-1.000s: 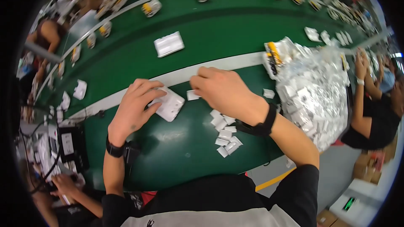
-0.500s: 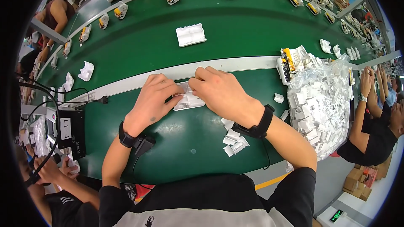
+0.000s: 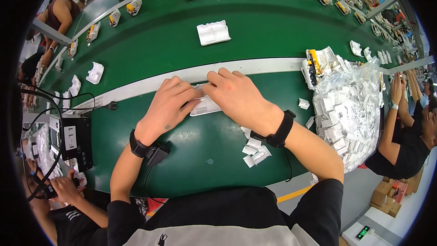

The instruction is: The person picks up a white plastic housing and applies small white adhesive strips into it by hand before placing the unit onto the green conveyor belt.

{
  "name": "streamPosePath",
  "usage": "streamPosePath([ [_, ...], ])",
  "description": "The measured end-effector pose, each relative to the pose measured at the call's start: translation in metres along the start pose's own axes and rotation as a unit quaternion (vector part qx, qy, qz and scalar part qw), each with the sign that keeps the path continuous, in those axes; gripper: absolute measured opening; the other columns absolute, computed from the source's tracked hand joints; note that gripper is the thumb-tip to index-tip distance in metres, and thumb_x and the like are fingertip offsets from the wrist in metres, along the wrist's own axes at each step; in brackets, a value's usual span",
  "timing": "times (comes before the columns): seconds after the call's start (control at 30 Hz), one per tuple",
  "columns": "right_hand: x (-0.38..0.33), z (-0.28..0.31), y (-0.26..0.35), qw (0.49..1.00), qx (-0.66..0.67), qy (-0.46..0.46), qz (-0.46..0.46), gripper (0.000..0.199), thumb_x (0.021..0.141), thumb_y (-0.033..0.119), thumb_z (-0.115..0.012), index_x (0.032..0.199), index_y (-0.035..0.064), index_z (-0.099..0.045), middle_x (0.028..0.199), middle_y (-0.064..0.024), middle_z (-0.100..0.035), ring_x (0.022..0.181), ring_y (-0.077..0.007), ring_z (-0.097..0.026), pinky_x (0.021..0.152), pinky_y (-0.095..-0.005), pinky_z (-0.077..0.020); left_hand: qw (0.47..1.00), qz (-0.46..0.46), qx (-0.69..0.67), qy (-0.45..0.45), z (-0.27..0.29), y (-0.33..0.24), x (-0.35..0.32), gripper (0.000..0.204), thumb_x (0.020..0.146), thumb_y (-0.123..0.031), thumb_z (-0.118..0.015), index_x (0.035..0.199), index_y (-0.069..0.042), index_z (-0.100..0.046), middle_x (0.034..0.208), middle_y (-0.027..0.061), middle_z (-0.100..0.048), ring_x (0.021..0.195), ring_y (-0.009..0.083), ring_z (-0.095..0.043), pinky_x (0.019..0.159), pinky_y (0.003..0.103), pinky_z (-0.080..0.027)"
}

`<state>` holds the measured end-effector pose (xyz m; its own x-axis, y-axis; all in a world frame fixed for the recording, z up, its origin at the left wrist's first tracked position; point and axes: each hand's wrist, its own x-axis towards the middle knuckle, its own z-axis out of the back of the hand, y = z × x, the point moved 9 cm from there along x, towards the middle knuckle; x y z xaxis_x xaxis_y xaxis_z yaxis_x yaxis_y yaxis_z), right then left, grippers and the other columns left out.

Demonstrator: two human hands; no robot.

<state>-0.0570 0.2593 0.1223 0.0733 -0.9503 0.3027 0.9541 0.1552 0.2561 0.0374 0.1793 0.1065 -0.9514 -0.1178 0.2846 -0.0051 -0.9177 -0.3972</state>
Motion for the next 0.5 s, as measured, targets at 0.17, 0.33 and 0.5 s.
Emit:
streamPosePath([
  [0.17,0.005,-0.006,-0.009,0.994,0.085,0.065,0.008,0.01,0.087,0.004,-0.073,0.094,0.0056,-0.066,0.095,-0.0047,-0.059,0.091,-0.0272,-0.059,0.078,-0.0409,-0.0547,0.998,-0.005,0.043,-0.05,0.004,-0.01,-0.003,0.022,0.091,-0.011,-0.074,0.113,-0.016,-0.075,0.091,0.0014,-0.059,0.089,0.0221,-0.056,0.092,0.039,-0.042],
  [0.33,0.001,-0.007,-0.004,0.995,0.086,0.055,0.001,0.008,0.088,0.005,-0.075,0.091,0.0056,-0.067,0.092,-0.0049,-0.061,0.09,-0.0283,-0.06,0.08,-0.0415,-0.0545,0.998,-0.025,0.054,-0.038,-0.002,-0.013,-0.008,0.029,0.09,-0.009,-0.073,0.117,-0.019,-0.076,0.088,0.0019,-0.052,0.084,0.0206,-0.056,0.089,0.038,-0.04],
  [0.5,0.003,-0.011,-0.006,0.994,0.067,0.088,-0.015,0.008,0.088,0.005,-0.075,0.09,0.0056,-0.067,0.091,-0.0054,-0.062,0.091,-0.0288,-0.06,0.08,-0.0419,-0.0545,0.998,-0.051,0.03,-0.033,-0.007,-0.011,-0.009,0.033,0.088,-0.007,-0.073,0.118,-0.019,-0.076,0.087,0.0028,-0.049,0.082,0.0205,-0.056,0.088,0.038,-0.041],
])
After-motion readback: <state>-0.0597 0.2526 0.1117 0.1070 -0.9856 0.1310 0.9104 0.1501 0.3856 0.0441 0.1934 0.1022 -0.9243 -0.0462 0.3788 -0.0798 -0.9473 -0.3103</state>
